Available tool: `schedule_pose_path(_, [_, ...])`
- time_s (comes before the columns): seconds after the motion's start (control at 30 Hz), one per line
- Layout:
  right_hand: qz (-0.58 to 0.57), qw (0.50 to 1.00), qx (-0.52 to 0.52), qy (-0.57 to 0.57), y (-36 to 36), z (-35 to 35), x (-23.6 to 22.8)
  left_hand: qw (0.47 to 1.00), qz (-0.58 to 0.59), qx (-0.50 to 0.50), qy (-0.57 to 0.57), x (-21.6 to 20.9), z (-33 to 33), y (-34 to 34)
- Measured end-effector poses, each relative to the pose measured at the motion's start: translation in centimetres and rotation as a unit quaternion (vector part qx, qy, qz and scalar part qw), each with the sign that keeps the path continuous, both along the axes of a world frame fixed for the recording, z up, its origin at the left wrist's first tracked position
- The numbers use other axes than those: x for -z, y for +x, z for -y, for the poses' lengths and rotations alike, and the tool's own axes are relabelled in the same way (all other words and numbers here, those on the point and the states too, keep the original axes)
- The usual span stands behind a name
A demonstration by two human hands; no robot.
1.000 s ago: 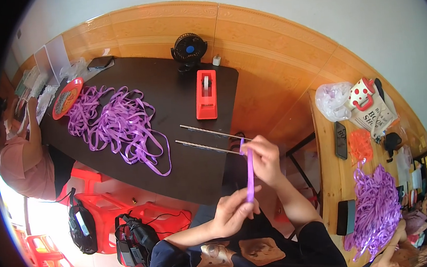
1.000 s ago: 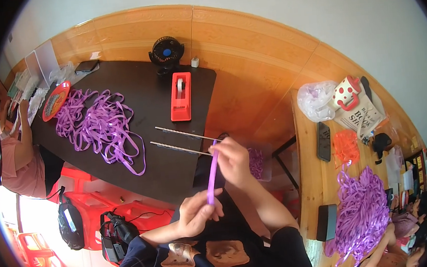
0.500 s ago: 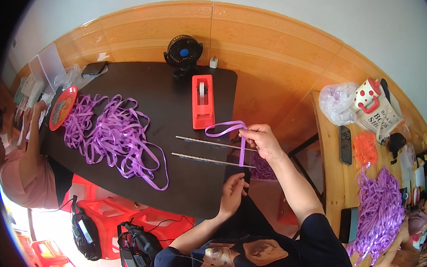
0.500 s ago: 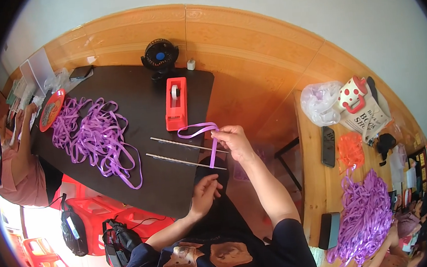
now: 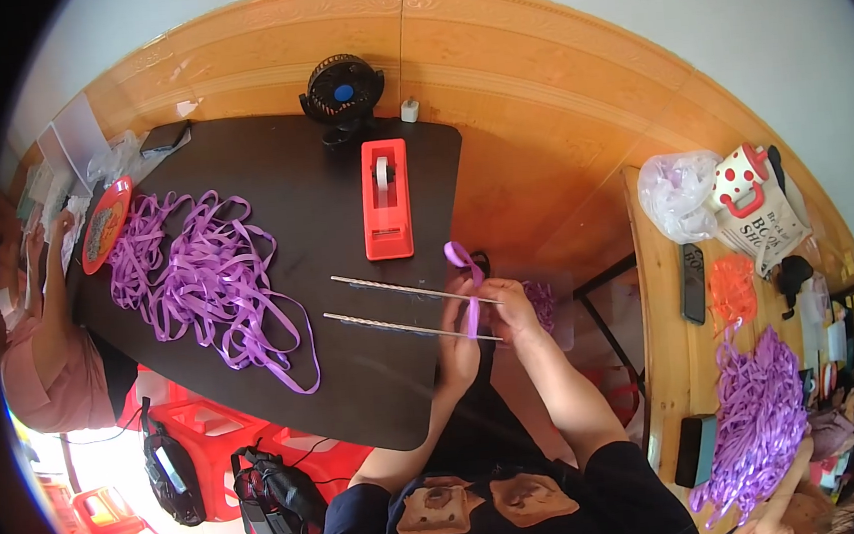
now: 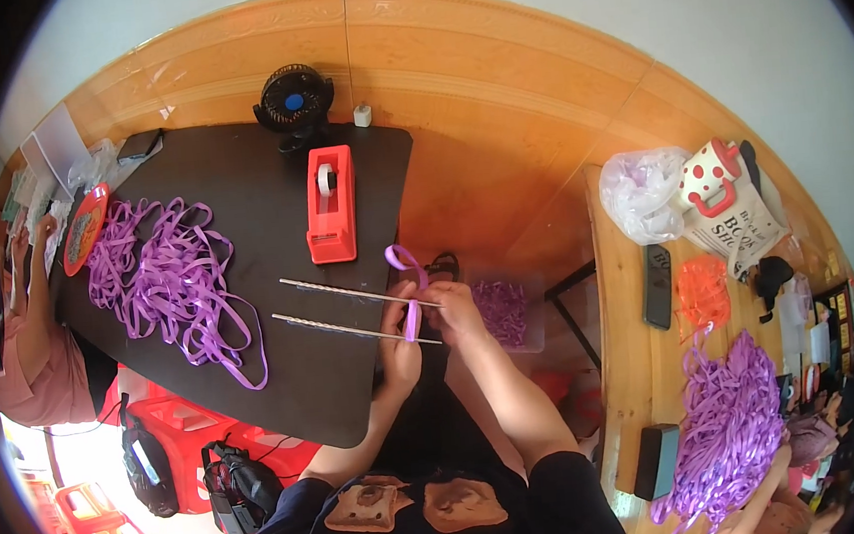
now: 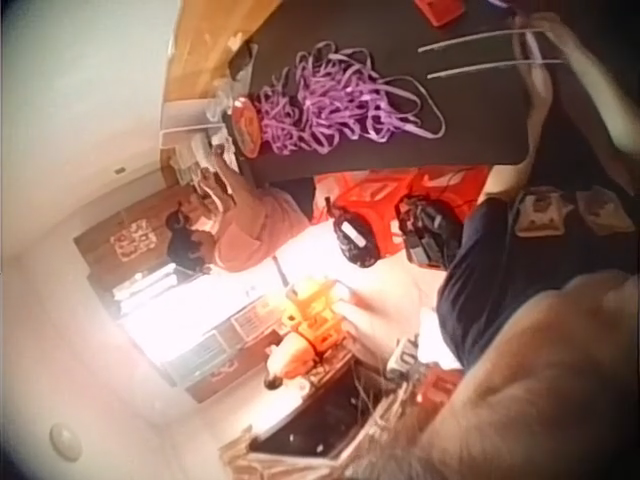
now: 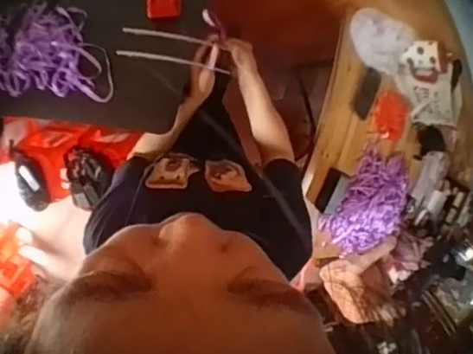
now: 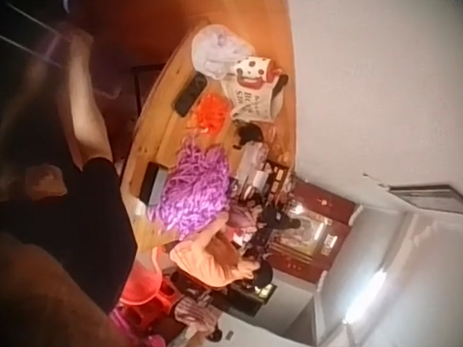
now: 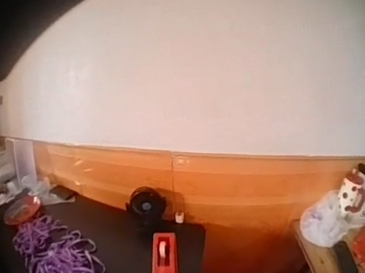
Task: Assemble ribbon loops by wrapping purple ribbons around metal rods fixed to a production table.
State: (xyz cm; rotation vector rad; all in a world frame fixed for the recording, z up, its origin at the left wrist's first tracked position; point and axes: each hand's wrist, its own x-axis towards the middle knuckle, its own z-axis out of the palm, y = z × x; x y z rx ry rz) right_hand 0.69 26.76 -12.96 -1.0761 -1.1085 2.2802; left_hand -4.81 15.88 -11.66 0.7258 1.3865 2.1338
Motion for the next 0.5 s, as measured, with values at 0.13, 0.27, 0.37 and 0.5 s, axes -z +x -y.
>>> schedule_pose_path(0.13, [0.007, 0.996, 0.083, -0.018, 0.7, 2.3, 1.4, 0.991, -0.127, -0.042, -0.013, 1.0, -0.4, -0.1])
schedule_pose_path(0.27, [-0.002, 0.995, 0.027, -0.093, 3.4, 4.0, 2.1, 0.984, 0.153, 0.082, -0.027, 0.8, 0.6, 0.1])
schedule_pose_path(0.37, [0.077, 0.991, 0.017, -0.108, 6.6, 5.2, 3.2, 0.972, 0.207, 0.112, -0.015, 0.7, 1.2, 0.8])
schedule_pose_path(0.5, [0.127, 0.987, 0.088, 0.041, 10.8, 7.7, 5.1, 0.966, 0.222, 0.134, -0.001, 1.1, 2.4, 0.7])
